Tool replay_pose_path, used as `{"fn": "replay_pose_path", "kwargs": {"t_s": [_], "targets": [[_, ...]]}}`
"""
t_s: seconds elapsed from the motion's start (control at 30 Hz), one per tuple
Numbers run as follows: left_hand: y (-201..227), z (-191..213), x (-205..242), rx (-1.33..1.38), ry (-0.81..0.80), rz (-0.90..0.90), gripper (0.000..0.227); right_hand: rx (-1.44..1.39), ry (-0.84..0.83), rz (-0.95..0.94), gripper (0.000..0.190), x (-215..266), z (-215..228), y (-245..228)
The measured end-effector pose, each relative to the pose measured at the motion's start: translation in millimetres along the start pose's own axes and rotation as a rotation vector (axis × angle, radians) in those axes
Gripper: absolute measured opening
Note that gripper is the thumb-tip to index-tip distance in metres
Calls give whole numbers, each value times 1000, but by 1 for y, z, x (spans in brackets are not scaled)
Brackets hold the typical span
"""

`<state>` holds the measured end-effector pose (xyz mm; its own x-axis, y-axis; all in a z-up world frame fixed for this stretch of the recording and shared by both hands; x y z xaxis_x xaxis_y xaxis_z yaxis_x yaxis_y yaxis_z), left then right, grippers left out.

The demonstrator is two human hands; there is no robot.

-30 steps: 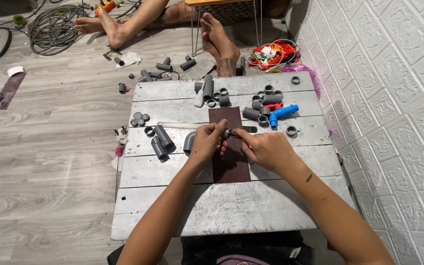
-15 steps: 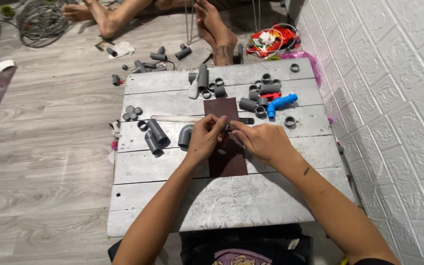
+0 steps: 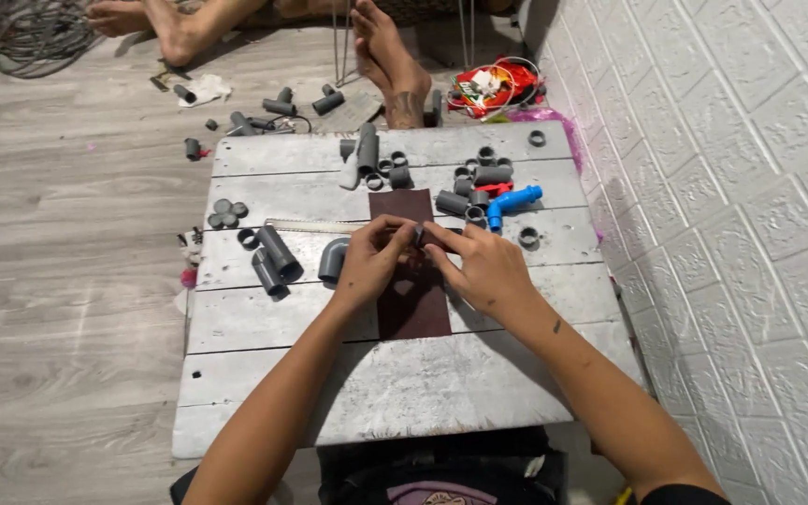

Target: Sanding the ends of PVC pipe fittings using sandpaper on a wooden table to ensure a smooth finish.

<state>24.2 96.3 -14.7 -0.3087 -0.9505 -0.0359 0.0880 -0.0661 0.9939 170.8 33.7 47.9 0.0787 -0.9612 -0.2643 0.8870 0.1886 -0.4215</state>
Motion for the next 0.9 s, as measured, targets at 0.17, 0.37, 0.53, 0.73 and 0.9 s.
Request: {"fn": "replay_pose_path", "kwargs": {"t_s": [0.17,0.37,0.53,0.73,0.9], "targets": [[-13,-4,-5,60,-31,5,27,-42,26,0,35,1,-5,1],[-5,-1,-7,-43,-54,-29,28,64,156,121,31,0,-2,-3],[1,-6,1,-96,-72,-34,26,125,266,319,44,9,-10,-20],[14,8,12,-83,12,-51,34,-236,194,413,67,15,-1,-30],[29,13,10,95,45,-161,33,-173,269,390,29,12,15,-36]]}}
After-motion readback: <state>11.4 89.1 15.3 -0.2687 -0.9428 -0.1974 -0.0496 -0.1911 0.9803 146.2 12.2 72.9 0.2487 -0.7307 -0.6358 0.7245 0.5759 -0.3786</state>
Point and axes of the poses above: each hand's wrist, its own x-axis away from the middle knuckle, its own z-axis out of the back of the hand, y = z × x, the point moved 9 cm from there along -x, towards the middle knuckle, and after that the axes turned 7 degrees about -x, right-handed, at the moved point
